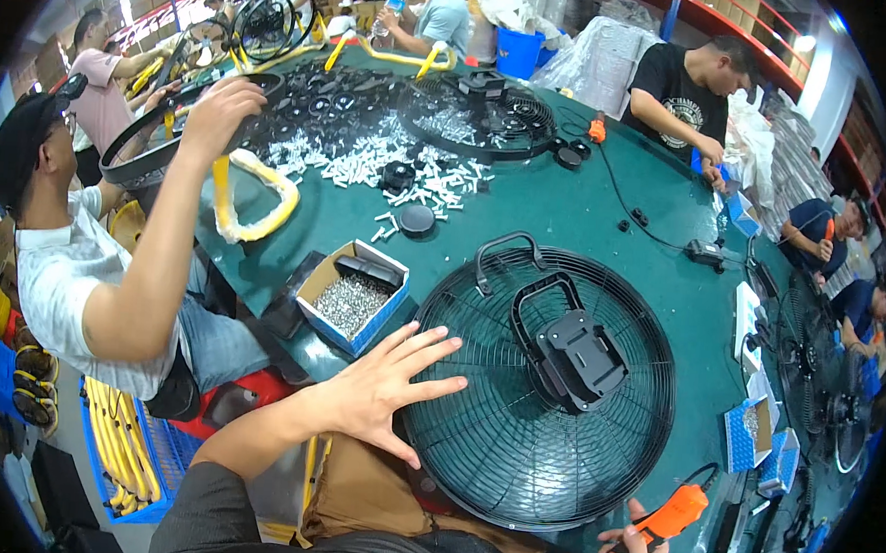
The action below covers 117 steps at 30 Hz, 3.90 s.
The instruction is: Assembling components of a fan using an electric screwdriver.
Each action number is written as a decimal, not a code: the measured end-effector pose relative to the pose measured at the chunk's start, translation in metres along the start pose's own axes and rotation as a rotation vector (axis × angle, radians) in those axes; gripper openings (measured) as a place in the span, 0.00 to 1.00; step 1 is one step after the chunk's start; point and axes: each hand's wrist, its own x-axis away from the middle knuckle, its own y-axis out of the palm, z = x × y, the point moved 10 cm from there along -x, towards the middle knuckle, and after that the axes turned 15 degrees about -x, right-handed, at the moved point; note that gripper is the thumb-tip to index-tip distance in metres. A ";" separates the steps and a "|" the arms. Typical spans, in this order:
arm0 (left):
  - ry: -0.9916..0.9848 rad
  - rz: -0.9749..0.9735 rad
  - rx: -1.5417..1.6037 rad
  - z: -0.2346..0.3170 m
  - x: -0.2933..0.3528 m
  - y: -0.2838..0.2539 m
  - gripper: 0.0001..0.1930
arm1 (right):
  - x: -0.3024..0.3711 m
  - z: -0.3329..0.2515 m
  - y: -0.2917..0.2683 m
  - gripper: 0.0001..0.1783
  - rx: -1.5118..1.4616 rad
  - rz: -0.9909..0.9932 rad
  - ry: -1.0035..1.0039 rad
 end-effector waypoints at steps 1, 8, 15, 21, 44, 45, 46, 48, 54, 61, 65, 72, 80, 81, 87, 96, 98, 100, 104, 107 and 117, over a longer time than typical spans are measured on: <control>-0.012 0.001 -0.006 0.000 0.000 0.002 0.58 | 0.000 0.003 -0.001 0.24 -0.011 -0.020 -0.008; -0.188 0.188 -0.134 0.054 -0.001 0.009 0.55 | -0.057 -0.039 0.010 0.23 -0.175 -0.052 -0.230; -0.322 0.255 -0.148 0.104 -0.001 0.027 0.54 | -0.052 -0.098 -0.014 0.19 -0.213 0.018 -0.644; -0.469 0.508 -0.310 -0.026 0.011 -0.077 0.19 | 0.030 -0.093 0.011 0.22 -0.187 -0.184 -0.924; -0.795 -0.181 -0.322 -0.149 0.026 -0.045 0.09 | 0.037 -0.080 0.030 0.26 0.081 -0.243 -1.032; -0.793 -0.157 -0.318 -0.147 0.026 -0.047 0.09 | 0.033 -0.080 0.028 0.26 0.076 -0.210 -0.985; -0.752 -0.117 -0.322 -0.142 0.023 -0.049 0.09 | 0.032 -0.081 0.028 0.26 0.047 -0.213 -0.948; -0.724 -0.060 -0.345 -0.138 0.023 -0.054 0.10 | 0.033 -0.086 0.026 0.25 -0.013 -0.178 -0.921; -0.750 -0.007 -0.276 -0.146 0.036 -0.057 0.07 | 0.040 -0.106 0.032 0.20 -0.040 -0.156 -0.909; -0.681 0.098 -0.300 -0.145 0.039 -0.062 0.06 | 0.052 -0.119 0.028 0.20 -0.262 -0.111 -0.941; -0.667 0.267 -0.271 -0.122 0.044 -0.083 0.04 | 0.075 -0.136 0.045 0.21 -0.375 -0.196 -0.996; -0.151 0.241 0.543 0.065 0.012 -0.034 0.06 | 0.116 -0.133 0.109 0.21 -0.809 -0.524 -0.947; -0.088 0.241 0.850 0.125 0.013 -0.004 0.08 | 0.126 -0.113 0.167 0.19 -0.814 -0.683 -0.828; -0.084 0.247 0.843 0.125 0.013 -0.005 0.08 | 0.126 -0.112 0.168 0.19 -0.802 -0.677 -0.823; -0.062 0.231 0.854 0.123 0.012 -0.004 0.08 | 0.127 -0.110 0.165 0.19 -0.781 -0.669 -0.831; -0.024 0.151 0.939 0.129 0.010 0.001 0.06 | 0.126 -0.108 0.166 0.19 -0.740 -0.702 -0.808; -0.003 0.109 0.990 0.132 0.011 0.006 0.06 | 0.127 -0.107 0.167 0.19 -0.734 -0.726 -0.806; 0.011 0.071 1.047 0.133 0.013 0.013 0.06 | 0.127 -0.106 0.168 0.19 -0.736 -0.749 -0.790; -0.011 0.024 1.090 0.134 0.016 0.026 0.06 | 0.123 -0.100 0.165 0.20 -0.772 -0.725 -0.757; -0.033 0.006 1.099 0.134 0.017 0.031 0.07 | 0.122 -0.098 0.163 0.19 -0.764 -0.712 -0.763; -0.083 0.133 1.102 0.123 0.015 0.024 0.06 | 0.120 -0.100 0.158 0.19 -0.754 -0.747 -0.810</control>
